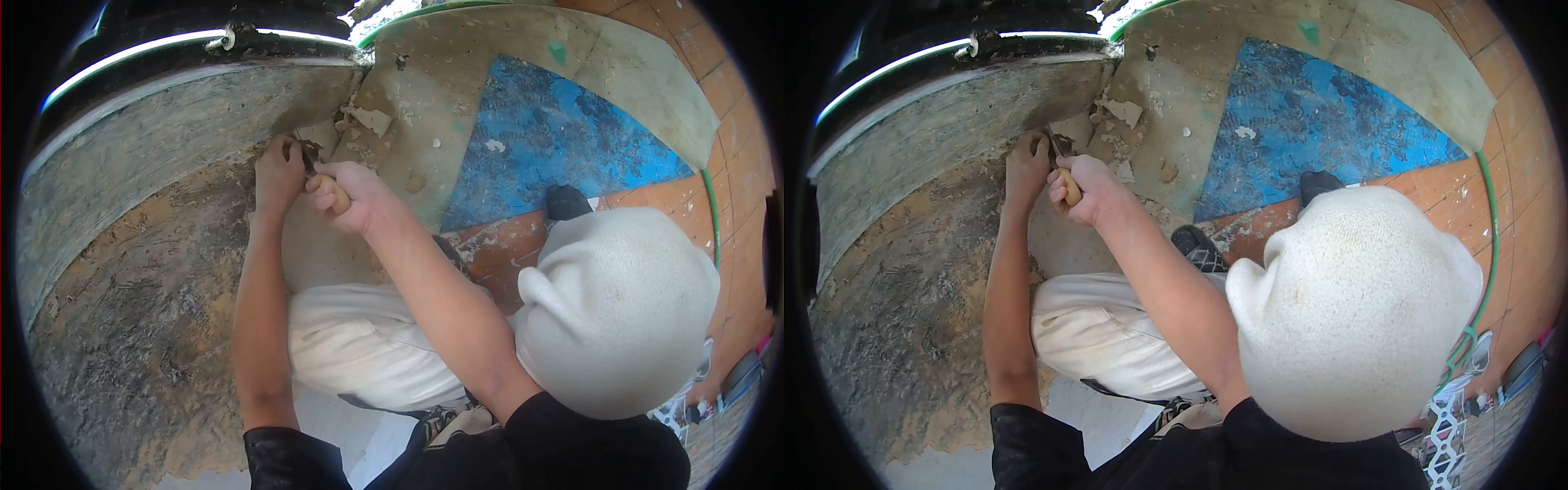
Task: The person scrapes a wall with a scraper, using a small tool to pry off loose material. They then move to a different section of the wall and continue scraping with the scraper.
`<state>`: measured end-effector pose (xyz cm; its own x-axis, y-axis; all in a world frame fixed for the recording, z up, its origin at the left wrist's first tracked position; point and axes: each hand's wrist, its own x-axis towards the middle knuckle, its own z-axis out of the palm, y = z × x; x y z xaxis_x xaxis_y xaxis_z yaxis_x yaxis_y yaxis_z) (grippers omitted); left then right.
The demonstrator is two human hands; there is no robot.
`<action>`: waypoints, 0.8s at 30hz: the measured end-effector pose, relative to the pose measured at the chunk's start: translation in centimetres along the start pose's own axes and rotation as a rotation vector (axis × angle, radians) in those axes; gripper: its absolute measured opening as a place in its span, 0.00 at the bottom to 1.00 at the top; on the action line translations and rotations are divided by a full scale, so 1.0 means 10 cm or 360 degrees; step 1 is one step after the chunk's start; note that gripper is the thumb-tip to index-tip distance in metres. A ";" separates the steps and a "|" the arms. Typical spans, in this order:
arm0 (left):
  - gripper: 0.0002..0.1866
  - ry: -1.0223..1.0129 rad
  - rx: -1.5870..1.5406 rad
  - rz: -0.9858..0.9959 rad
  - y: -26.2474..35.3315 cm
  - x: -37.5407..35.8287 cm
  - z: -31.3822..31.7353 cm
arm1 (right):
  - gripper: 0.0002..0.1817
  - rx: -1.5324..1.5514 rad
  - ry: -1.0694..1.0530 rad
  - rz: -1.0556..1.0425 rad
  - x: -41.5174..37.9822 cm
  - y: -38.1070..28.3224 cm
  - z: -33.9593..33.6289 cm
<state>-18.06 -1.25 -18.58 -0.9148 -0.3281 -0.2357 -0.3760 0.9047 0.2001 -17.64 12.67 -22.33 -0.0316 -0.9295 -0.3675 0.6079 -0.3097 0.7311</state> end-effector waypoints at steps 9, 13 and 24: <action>0.20 -0.0344 0.0015 0.0500 0.04 -0.06 -0.18 | 0.08 0.0067 -0.0037 0.0064 -0.11 0.07 0.09; 0.15 -0.0411 -0.0025 0.0421 0.06 -0.02 -0.18 | 0.06 -0.0054 -0.0102 -0.0081 -0.11 0.07 0.02; 0.09 -0.0507 -0.0111 0.0388 0.15 -0.05 -0.22 | 0.05 0.0475 -0.0376 -0.0038 -0.14 -0.02 -0.04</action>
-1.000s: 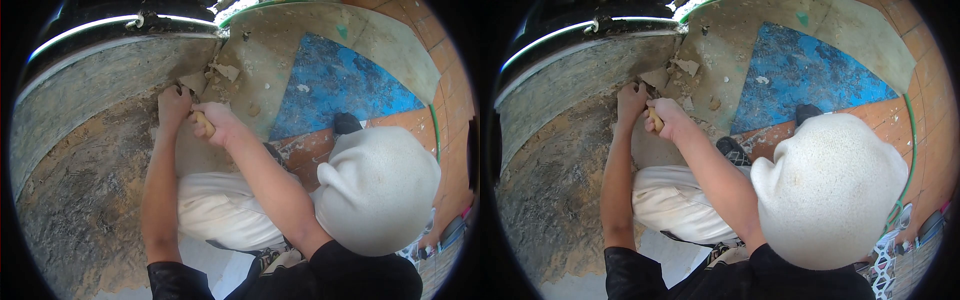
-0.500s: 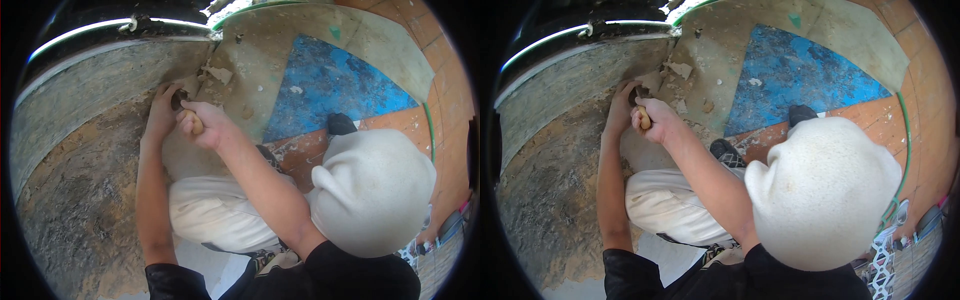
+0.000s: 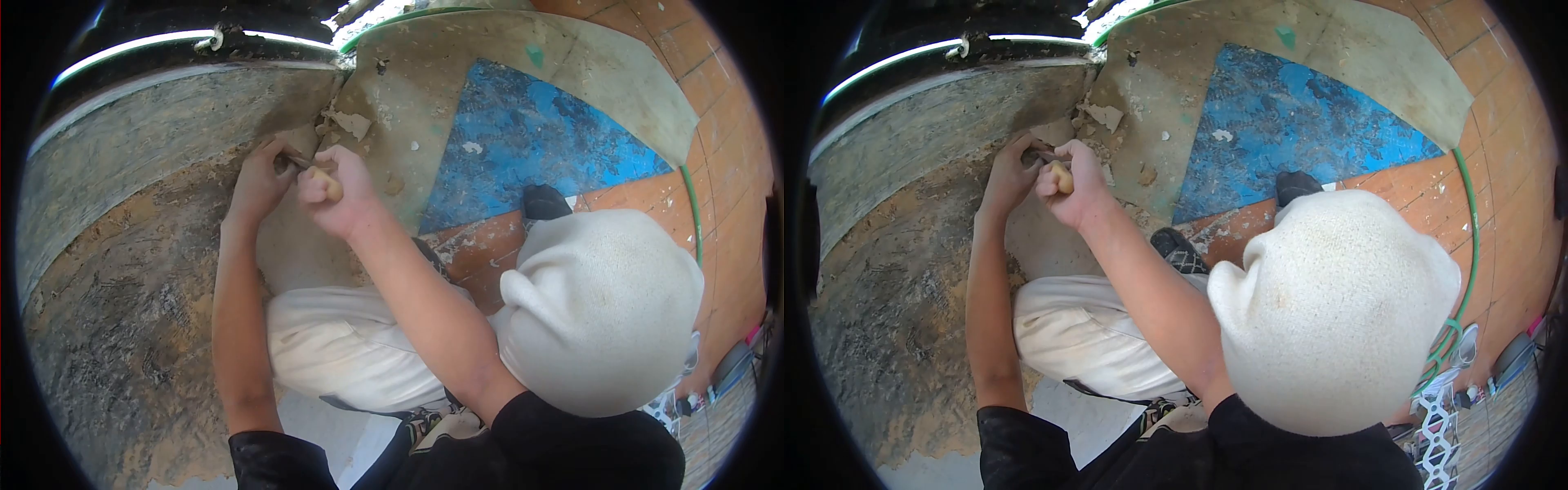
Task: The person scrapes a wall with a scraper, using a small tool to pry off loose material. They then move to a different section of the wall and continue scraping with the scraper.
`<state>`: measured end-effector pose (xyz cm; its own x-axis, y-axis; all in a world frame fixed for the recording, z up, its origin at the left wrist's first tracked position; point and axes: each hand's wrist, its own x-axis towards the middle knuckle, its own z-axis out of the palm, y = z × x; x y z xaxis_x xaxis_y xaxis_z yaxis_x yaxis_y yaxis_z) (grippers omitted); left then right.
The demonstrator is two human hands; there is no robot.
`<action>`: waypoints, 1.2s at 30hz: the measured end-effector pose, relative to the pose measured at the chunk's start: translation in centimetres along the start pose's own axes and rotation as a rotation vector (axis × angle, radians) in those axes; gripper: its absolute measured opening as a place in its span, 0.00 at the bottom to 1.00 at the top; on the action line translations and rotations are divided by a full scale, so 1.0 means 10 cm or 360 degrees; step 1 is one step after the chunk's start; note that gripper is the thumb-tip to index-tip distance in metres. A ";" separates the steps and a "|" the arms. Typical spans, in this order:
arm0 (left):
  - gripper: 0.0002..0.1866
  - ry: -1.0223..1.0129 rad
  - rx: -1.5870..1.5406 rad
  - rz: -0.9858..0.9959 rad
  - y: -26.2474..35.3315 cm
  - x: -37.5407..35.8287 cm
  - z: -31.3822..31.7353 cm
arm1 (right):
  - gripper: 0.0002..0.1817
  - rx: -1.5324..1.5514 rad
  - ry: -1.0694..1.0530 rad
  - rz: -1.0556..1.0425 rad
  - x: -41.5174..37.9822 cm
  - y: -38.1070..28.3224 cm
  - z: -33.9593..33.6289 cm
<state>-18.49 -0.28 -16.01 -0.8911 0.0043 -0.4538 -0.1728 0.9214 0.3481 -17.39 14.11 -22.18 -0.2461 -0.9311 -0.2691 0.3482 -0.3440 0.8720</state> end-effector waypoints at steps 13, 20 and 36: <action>0.13 -0.0023 0.0115 0.0109 0.23 0.05 0.12 | 0.16 -0.1287 0.0221 -0.1287 -0.38 0.43 0.30; 0.05 0.0371 0.0123 0.0379 0.73 0.24 -0.15 | 0.16 -0.2215 -0.0207 -0.1644 -0.61 0.34 0.57; 0.08 -0.0069 0.0266 0.0062 0.58 -0.20 -0.27 | 0.04 -0.2292 -0.0389 -0.2276 -0.28 0.56 0.24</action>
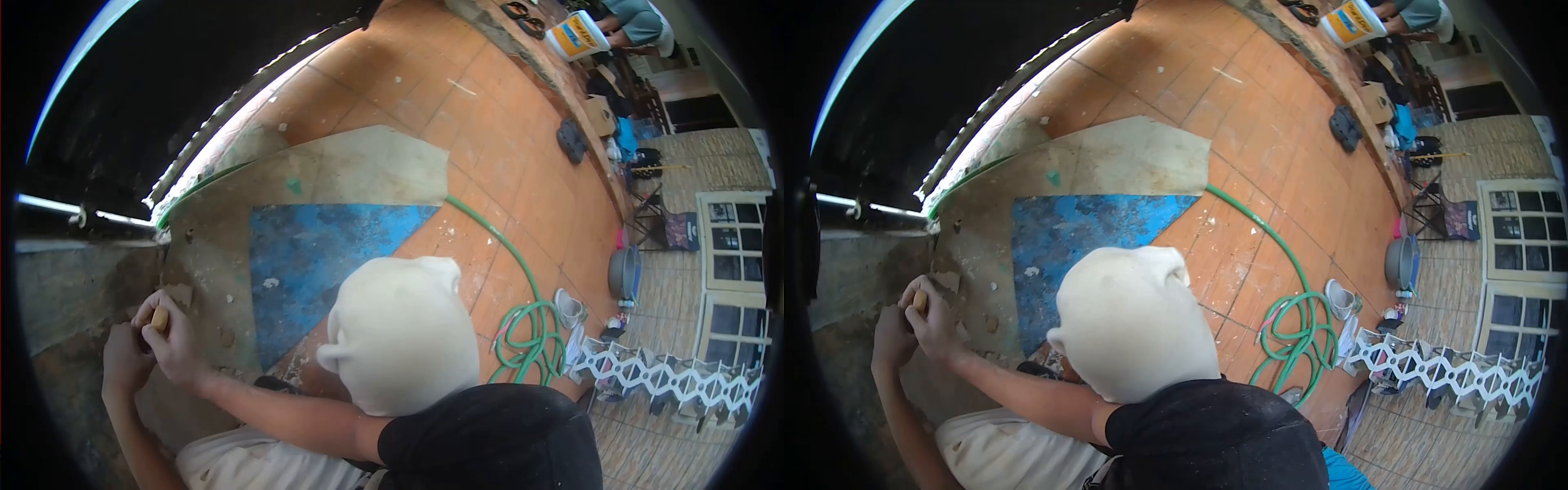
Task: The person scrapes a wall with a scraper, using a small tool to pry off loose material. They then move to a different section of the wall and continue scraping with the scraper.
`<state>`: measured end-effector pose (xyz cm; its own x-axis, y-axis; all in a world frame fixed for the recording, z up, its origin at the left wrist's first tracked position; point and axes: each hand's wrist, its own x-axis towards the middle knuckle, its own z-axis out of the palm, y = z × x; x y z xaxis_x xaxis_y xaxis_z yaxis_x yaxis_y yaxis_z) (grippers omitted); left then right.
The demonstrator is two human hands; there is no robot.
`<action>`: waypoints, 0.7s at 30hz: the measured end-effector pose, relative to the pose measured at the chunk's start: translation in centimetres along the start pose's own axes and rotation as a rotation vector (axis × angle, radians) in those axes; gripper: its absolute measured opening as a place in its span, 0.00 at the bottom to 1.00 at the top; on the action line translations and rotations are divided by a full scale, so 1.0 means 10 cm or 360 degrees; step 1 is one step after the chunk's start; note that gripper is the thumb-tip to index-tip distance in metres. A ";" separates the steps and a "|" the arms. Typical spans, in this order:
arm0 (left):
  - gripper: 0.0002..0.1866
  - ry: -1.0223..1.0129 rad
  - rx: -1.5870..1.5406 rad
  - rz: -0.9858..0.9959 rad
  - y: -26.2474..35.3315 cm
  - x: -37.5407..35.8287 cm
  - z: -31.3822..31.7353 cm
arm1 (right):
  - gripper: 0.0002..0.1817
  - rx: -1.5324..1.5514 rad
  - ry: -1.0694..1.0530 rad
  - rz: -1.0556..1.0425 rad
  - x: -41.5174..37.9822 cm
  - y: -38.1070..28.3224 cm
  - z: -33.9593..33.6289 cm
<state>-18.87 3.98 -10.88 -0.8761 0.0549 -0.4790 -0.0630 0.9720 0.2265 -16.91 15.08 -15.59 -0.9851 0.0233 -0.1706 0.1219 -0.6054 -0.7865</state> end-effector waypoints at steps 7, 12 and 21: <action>0.20 0.0042 -0.0476 -0.0051 -0.13 -0.39 -0.51 | 0.05 0.0273 0.0043 -0.0146 0.40 -0.22 0.14; 0.20 0.0714 -0.1294 0.0102 -0.31 -0.65 -0.65 | 0.11 0.0723 -0.0220 0.0098 0.32 -0.39 0.39; 0.22 0.0681 -0.1643 0.0049 -0.40 -0.55 -0.54 | 0.16 0.0279 -0.0392 -0.0095 0.19 0.01 0.41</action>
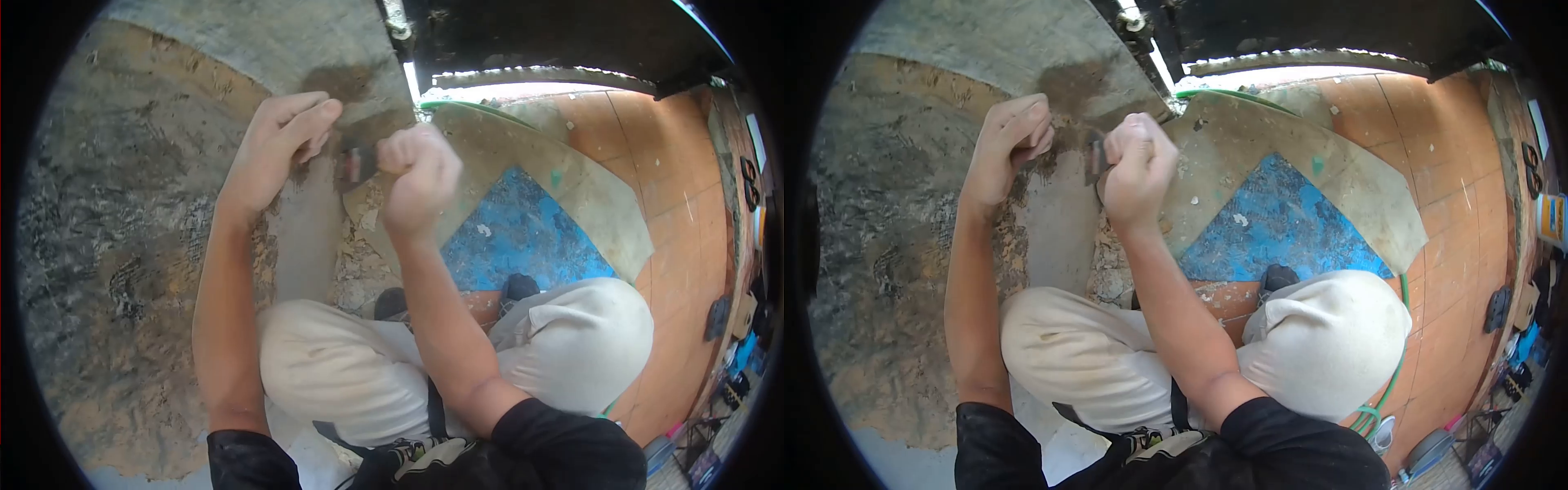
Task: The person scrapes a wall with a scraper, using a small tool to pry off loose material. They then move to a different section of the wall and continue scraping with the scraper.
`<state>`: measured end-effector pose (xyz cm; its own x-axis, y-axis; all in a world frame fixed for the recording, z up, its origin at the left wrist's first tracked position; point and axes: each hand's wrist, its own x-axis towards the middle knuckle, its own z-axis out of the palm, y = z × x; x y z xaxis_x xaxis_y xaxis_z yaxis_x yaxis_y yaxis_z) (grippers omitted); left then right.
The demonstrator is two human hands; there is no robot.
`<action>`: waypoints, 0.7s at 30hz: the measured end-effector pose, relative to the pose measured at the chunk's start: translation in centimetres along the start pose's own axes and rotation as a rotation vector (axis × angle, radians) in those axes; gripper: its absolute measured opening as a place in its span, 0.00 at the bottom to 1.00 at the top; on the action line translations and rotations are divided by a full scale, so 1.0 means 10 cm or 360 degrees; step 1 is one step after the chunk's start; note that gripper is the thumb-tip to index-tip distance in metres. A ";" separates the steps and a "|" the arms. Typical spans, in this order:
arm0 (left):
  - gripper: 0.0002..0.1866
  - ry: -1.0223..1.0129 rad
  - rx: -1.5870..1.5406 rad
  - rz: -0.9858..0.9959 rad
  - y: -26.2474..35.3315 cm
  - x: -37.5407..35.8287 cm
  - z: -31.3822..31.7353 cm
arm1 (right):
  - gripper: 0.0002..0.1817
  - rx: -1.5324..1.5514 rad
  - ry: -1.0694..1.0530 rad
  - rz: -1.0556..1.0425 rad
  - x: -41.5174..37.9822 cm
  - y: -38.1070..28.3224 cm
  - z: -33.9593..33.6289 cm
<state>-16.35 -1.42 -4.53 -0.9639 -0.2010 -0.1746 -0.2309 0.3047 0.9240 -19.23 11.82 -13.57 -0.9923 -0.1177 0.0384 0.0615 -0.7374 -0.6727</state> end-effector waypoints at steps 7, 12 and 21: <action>0.21 0.0027 0.0153 0.0021 -0.03 -0.03 -0.01 | 0.16 -0.0736 -0.0031 0.0059 -0.19 0.46 -0.15; 0.21 0.0072 0.0088 0.0110 -0.14 0.02 -0.02 | 0.16 -0.0127 0.0040 0.0149 -0.16 0.36 -0.02; 0.20 0.0071 -0.0038 0.0045 -0.07 -0.01 -0.02 | 0.15 -0.0651 -0.0039 0.0127 -0.15 0.50 0.06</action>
<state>-16.07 -1.78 -5.07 -0.9630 -0.2340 -0.1334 -0.1999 0.2889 0.9363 -17.40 7.88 -16.51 -0.9830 -0.1833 -0.0111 0.0851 -0.4009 -0.9122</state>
